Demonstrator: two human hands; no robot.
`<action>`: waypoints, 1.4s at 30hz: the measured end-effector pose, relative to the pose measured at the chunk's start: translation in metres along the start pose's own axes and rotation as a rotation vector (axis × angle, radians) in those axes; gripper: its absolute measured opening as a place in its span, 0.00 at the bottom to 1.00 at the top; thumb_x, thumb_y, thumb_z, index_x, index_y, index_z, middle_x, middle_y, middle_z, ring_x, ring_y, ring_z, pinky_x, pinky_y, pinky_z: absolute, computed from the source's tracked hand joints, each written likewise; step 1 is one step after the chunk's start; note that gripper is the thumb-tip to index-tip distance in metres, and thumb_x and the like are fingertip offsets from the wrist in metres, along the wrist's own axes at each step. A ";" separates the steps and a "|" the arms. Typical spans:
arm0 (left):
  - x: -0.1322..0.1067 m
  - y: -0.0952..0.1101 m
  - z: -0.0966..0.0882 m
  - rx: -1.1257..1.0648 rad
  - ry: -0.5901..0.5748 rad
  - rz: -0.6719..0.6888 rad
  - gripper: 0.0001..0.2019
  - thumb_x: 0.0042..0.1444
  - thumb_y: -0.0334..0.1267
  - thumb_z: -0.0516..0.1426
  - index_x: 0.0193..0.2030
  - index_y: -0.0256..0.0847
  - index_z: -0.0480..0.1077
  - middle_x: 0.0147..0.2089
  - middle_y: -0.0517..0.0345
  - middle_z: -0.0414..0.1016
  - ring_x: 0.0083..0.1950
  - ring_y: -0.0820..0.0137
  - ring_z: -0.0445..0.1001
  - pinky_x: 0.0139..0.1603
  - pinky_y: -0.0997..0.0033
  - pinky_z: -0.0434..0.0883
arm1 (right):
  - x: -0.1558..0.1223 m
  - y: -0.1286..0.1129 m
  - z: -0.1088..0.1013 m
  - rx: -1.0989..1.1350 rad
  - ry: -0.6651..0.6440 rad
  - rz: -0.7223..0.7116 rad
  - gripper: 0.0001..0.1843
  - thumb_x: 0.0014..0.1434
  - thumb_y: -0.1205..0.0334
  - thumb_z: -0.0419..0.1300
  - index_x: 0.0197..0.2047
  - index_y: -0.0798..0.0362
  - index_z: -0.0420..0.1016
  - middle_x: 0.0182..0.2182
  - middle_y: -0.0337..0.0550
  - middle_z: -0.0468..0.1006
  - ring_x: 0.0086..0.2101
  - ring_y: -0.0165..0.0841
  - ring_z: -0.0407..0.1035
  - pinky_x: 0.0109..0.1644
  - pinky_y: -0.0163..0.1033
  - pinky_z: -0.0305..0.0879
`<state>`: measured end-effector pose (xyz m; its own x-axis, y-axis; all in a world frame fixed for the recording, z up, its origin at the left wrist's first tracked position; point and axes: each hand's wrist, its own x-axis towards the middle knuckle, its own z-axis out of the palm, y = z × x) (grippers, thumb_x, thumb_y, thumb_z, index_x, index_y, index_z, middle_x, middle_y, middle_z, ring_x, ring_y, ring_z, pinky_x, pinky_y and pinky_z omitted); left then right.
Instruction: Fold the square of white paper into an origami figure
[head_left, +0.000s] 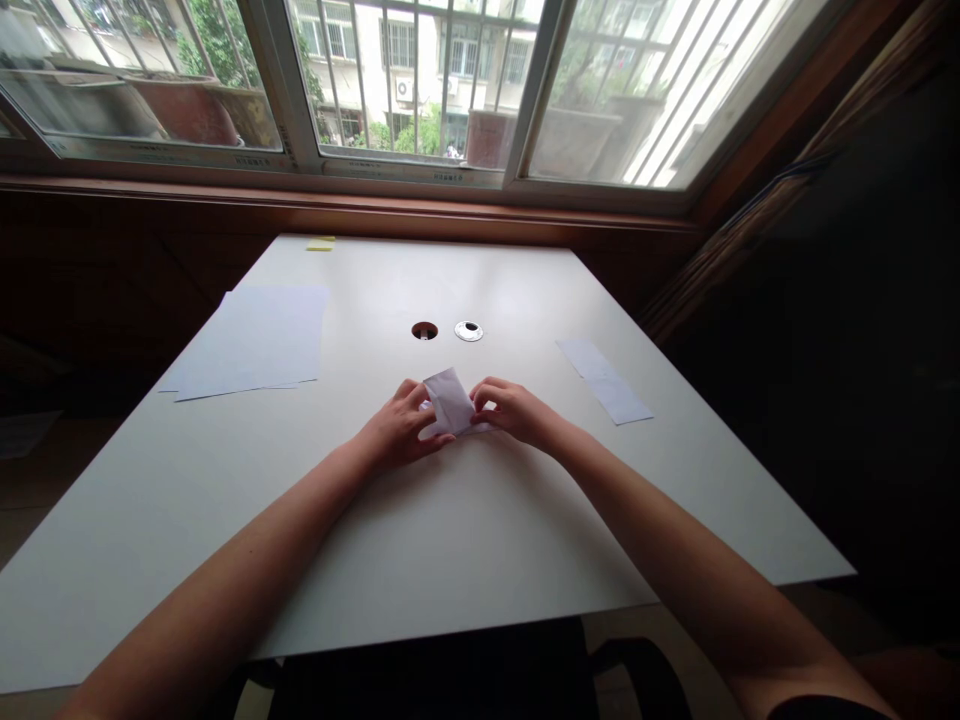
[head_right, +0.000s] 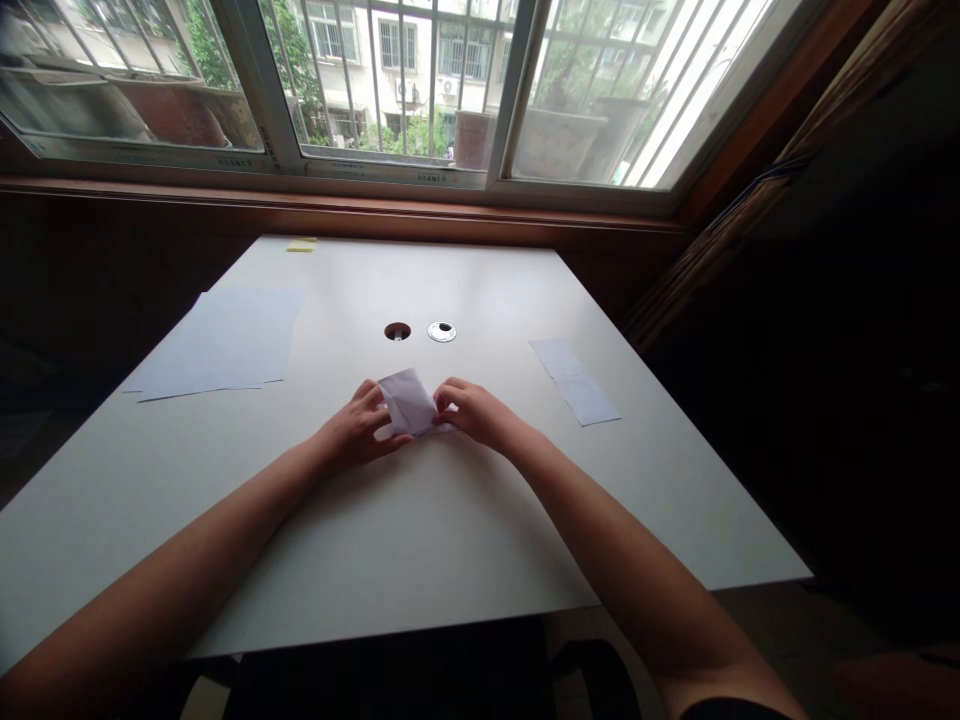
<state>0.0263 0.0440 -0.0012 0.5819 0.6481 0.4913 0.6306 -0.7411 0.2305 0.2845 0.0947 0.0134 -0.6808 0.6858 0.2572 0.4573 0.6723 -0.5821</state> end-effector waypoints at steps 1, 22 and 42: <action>0.000 0.001 0.000 -0.006 -0.004 -0.010 0.12 0.58 0.48 0.61 0.41 0.41 0.75 0.50 0.45 0.69 0.53 0.54 0.62 0.52 0.54 0.71 | 0.000 0.000 0.001 -0.016 -0.006 0.008 0.05 0.57 0.63 0.67 0.34 0.51 0.73 0.40 0.42 0.76 0.36 0.31 0.71 0.41 0.36 0.66; 0.002 0.008 -0.002 -0.191 0.117 -0.332 0.12 0.59 0.43 0.60 0.45 0.40 0.74 0.53 0.48 0.67 0.54 0.57 0.64 0.59 0.50 0.68 | 0.001 -0.005 0.001 -0.091 -0.020 -0.037 0.03 0.60 0.61 0.66 0.38 0.50 0.77 0.46 0.45 0.72 0.34 0.30 0.72 0.41 0.38 0.71; 0.003 0.017 -0.006 -0.044 -0.093 0.023 0.22 0.63 0.52 0.56 0.59 0.43 0.64 0.62 0.47 0.69 0.55 0.57 0.74 0.52 0.58 0.74 | -0.024 -0.010 0.017 -0.071 0.066 -0.210 0.12 0.67 0.61 0.57 0.50 0.44 0.80 0.46 0.47 0.80 0.45 0.38 0.72 0.52 0.49 0.73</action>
<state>0.0358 0.0325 0.0096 0.6426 0.6426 0.4173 0.5943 -0.7618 0.2579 0.2863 0.0669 0.0005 -0.7271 0.5442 0.4184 0.3503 0.8183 -0.4556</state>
